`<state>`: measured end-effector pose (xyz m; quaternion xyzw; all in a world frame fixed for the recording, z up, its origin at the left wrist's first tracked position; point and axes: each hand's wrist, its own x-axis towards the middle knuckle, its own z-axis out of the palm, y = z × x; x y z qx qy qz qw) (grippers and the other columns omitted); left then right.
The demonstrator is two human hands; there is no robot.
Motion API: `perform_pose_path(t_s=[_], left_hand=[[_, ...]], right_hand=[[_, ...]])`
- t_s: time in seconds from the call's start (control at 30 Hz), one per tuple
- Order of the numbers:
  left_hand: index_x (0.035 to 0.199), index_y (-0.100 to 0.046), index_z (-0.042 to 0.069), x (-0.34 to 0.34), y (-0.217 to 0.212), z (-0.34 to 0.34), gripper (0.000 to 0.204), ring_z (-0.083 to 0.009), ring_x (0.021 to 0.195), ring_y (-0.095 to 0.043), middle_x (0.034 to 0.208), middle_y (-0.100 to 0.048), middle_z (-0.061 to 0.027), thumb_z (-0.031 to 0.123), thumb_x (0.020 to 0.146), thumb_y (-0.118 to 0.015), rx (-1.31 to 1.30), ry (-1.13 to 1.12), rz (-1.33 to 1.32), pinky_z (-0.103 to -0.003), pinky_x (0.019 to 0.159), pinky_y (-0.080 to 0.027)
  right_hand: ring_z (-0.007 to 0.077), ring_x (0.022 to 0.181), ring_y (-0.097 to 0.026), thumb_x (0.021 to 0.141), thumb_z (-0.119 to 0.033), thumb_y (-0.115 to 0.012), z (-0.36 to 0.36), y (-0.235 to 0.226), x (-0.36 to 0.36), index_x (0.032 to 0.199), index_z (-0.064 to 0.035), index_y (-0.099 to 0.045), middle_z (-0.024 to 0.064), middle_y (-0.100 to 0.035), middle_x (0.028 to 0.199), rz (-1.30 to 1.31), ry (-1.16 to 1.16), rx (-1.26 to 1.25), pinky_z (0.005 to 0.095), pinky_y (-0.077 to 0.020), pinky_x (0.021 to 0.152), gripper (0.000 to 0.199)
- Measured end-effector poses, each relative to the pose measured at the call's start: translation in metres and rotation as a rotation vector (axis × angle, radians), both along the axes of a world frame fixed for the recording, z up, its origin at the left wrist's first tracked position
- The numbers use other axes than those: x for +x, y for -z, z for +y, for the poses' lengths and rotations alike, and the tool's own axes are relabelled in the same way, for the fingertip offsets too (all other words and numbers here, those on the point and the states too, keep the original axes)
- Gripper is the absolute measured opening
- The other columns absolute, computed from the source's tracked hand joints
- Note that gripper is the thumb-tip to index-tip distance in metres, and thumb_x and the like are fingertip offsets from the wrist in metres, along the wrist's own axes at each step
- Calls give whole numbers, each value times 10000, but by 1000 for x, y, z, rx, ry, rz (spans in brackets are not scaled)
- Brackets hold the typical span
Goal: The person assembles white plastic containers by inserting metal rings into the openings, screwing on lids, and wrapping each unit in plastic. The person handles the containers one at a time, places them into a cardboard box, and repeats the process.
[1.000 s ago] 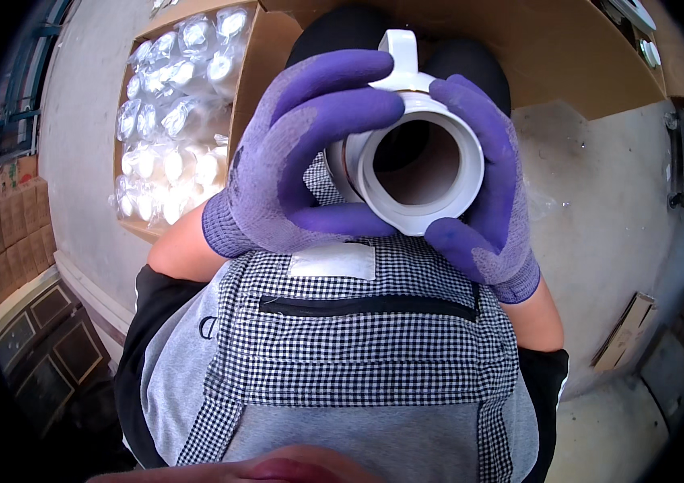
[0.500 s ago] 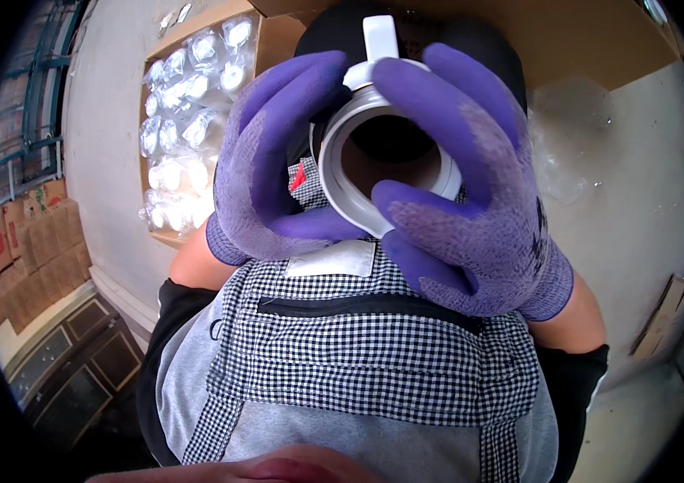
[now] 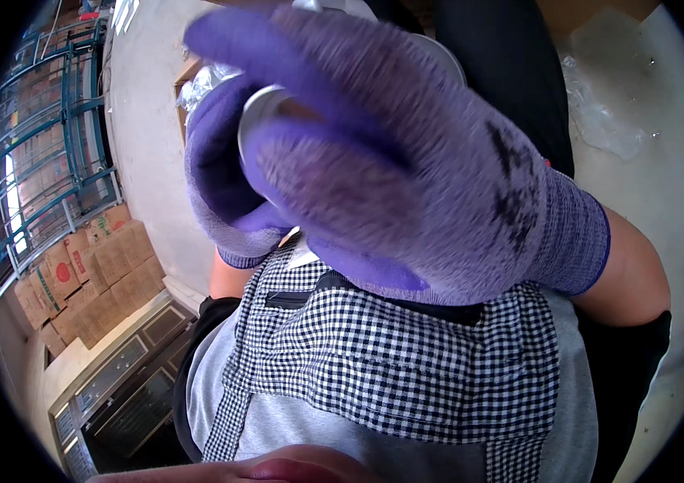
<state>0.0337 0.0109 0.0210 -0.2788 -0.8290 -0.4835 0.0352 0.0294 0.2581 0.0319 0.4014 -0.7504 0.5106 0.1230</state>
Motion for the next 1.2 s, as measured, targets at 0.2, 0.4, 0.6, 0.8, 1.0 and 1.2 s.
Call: perform_pose_path(t_s=[0.2,0.4,0.6,0.8,1.0,1.2], left_hand=[[1305,-550,-5,2,-6,-11,888,-321,1237,-564,1360,-532,-211,336,599,-965,211,-74,-86,-457,1049,-462],[1111,-685,63,12,-34,-17,647,-359,1128,-639,1334,-527,-250,373,606,-945,-243,-157,229,-441,937,-556],[942,-715,49,18,-63,-24,461,-349,1110,-646,1354,-521,-223,291,616,-935,-645,-96,468,-408,874,-555],[991,-766,118,20,-72,-18,470,-351,1112,-634,1231,-627,-218,323,592,-909,-667,-53,370,-425,867,-537],[978,-745,111,9,-61,-22,417,-359,1050,-675,1229,-627,-227,283,633,-903,-497,24,305,-424,853,-566],[962,-738,107,17,-61,-17,380,-375,1048,-674,1215,-631,-241,254,649,-896,-427,86,266,-434,837,-568]], right_hand=[[403,1377,-428,673,-475,-882,-3,40,-4,1477,-71,-423,205,-426,1494,-76,143,148,526,-338,1155,1010],[413,1383,-414,668,-529,-873,-14,71,-14,1490,-93,-416,201,-423,1491,108,135,263,575,-307,1158,1037],[411,1383,-410,647,-544,-882,-9,56,-17,1482,-99,-428,197,-428,1486,189,137,363,575,-306,1154,1049],[412,1378,-409,640,-524,-890,-4,52,-15,1472,-96,-441,192,-432,1483,148,119,385,569,-304,1154,1038],[405,1342,-440,589,-478,-911,-1,55,-22,1431,-85,-483,190,-456,1457,166,79,343,564,-339,1122,1024],[397,1311,-470,577,-477,-907,3,24,-10,1387,-70,-506,183,-472,1439,73,57,254,557,-372,1089,991]])
